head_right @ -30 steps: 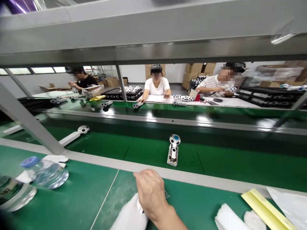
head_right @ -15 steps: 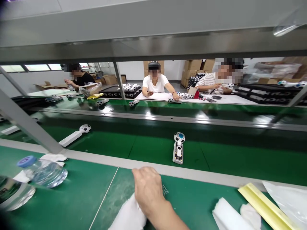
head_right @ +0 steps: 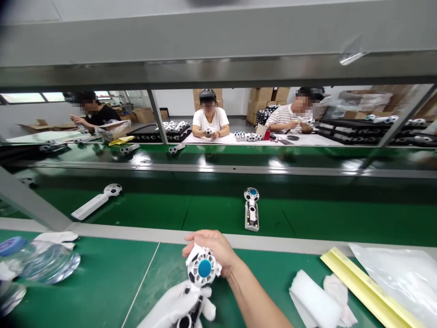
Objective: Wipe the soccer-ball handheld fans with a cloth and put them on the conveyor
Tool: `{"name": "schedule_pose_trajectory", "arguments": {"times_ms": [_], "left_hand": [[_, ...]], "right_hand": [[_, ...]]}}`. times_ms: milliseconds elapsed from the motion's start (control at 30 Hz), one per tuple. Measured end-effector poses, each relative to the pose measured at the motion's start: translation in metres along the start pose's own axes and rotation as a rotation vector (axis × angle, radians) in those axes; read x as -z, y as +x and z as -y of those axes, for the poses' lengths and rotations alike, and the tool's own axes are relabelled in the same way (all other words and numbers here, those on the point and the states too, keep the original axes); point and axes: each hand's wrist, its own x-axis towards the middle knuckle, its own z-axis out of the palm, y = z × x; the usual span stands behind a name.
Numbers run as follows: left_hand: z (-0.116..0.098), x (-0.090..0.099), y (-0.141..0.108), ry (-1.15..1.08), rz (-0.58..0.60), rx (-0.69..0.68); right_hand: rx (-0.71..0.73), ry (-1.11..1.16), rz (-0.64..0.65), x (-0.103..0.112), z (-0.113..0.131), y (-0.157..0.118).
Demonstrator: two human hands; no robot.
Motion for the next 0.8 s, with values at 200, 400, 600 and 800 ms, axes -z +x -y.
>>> {"name": "schedule_pose_trajectory", "arguments": {"times_ms": [200,400,600,800], "left_hand": [[0.002,0.005,0.015,-0.419,0.121,0.161],[-0.005,0.004,-0.011,-0.430,0.132,0.175],[-0.015,0.003,-0.016,-0.411,0.109,0.133],[-0.022,0.004,-0.012,-0.344,0.083,0.091]], "right_hand": [[0.395,-0.384,-0.387,-0.029,-0.017,-0.021],[0.624,-0.738,-0.349,-0.034,-0.014,-0.023],[0.079,0.218,-0.211,-0.021,-0.015,-0.003],[0.017,0.353,-0.449,-0.005,-0.019,0.003]]}}
